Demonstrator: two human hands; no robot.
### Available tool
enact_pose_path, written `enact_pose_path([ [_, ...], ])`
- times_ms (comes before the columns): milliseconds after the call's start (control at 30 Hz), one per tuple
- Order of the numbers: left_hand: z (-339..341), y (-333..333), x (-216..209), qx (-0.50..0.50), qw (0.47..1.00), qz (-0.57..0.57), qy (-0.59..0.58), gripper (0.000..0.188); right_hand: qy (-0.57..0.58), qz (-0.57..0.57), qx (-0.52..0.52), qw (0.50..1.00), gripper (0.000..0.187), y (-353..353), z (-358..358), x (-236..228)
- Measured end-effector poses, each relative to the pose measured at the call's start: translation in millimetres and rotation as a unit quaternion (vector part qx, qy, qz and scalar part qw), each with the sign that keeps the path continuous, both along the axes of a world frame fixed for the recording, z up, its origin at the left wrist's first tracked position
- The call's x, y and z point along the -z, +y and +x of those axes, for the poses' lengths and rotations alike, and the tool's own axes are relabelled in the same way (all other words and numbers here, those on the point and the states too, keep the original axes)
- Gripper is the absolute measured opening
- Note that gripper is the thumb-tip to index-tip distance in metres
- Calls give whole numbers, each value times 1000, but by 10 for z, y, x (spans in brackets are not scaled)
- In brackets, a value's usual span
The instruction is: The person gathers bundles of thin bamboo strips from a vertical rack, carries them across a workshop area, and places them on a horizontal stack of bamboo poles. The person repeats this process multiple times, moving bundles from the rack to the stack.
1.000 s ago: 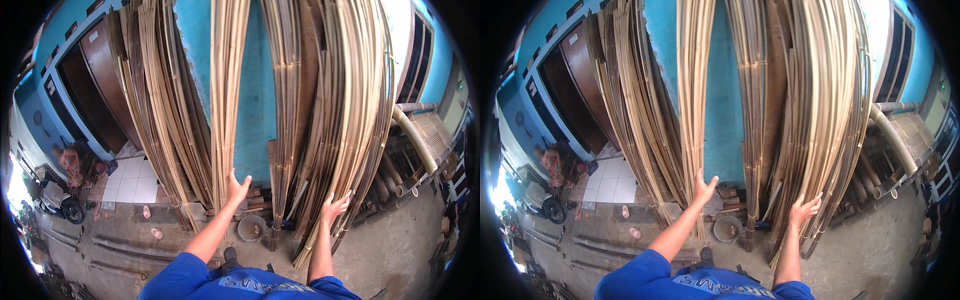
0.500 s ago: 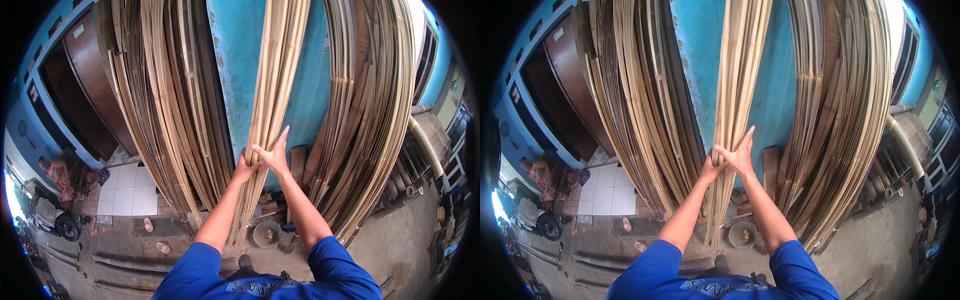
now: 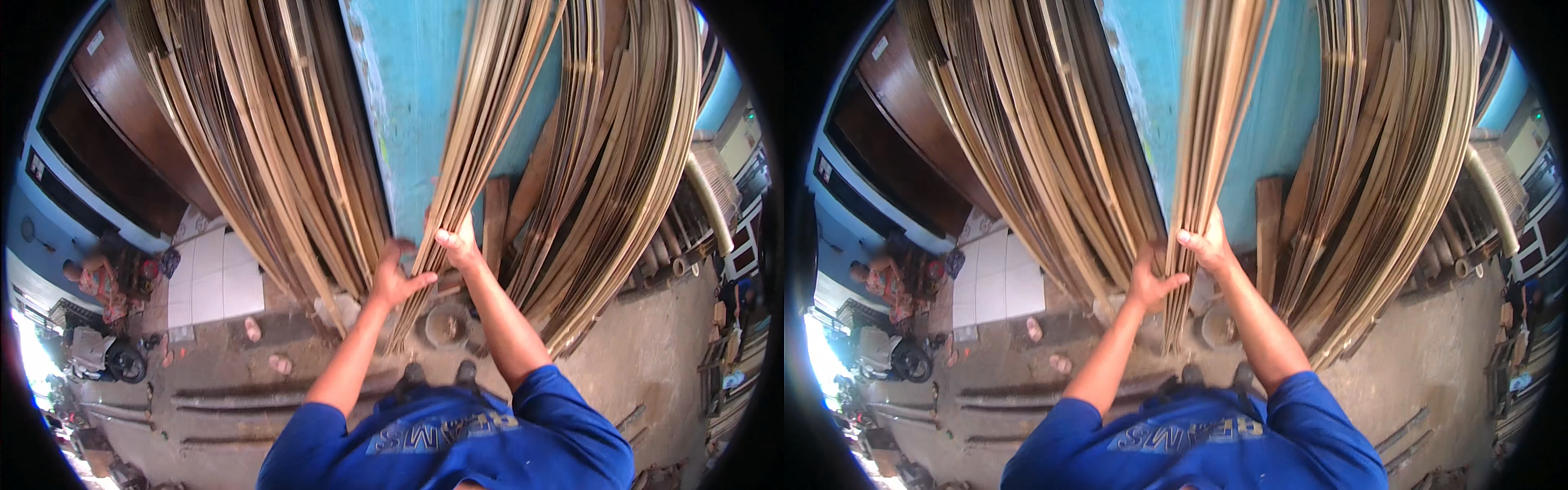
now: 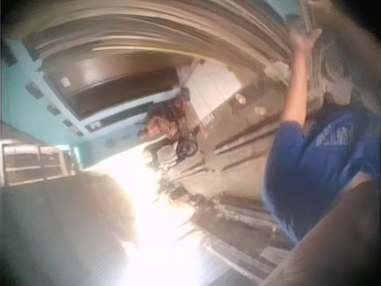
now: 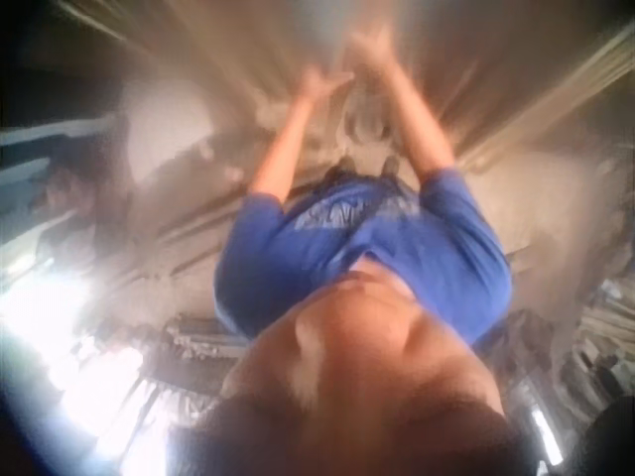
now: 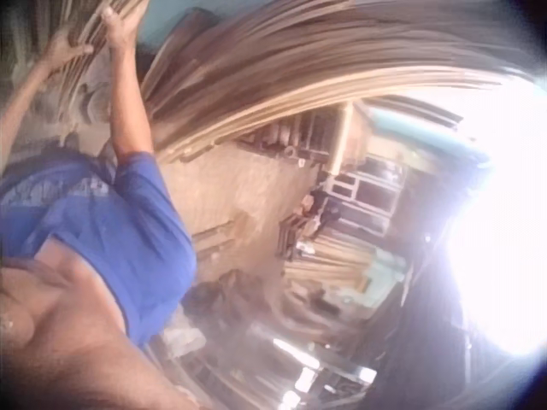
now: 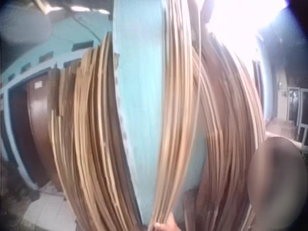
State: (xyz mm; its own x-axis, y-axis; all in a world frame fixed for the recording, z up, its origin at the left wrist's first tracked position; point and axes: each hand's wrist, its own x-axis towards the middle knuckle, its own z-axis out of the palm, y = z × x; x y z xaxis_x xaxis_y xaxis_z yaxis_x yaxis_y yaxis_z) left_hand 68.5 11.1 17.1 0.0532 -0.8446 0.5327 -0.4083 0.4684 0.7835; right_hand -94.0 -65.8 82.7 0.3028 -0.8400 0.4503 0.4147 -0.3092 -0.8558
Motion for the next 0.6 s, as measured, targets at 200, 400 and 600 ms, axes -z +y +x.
enact_pose_path([
  [200,-157,428,-265,171,945,215,180,73,-98,27,-251,963,116,297,147,-267],
  [400,-477,466,-521,1,987,95,133,74,-60,22,-254,965,108,178,13,-417],
  [600,-696,319,-416,-236,971,19,42,84,28,-11,12,999,109,478,21,-686],
])
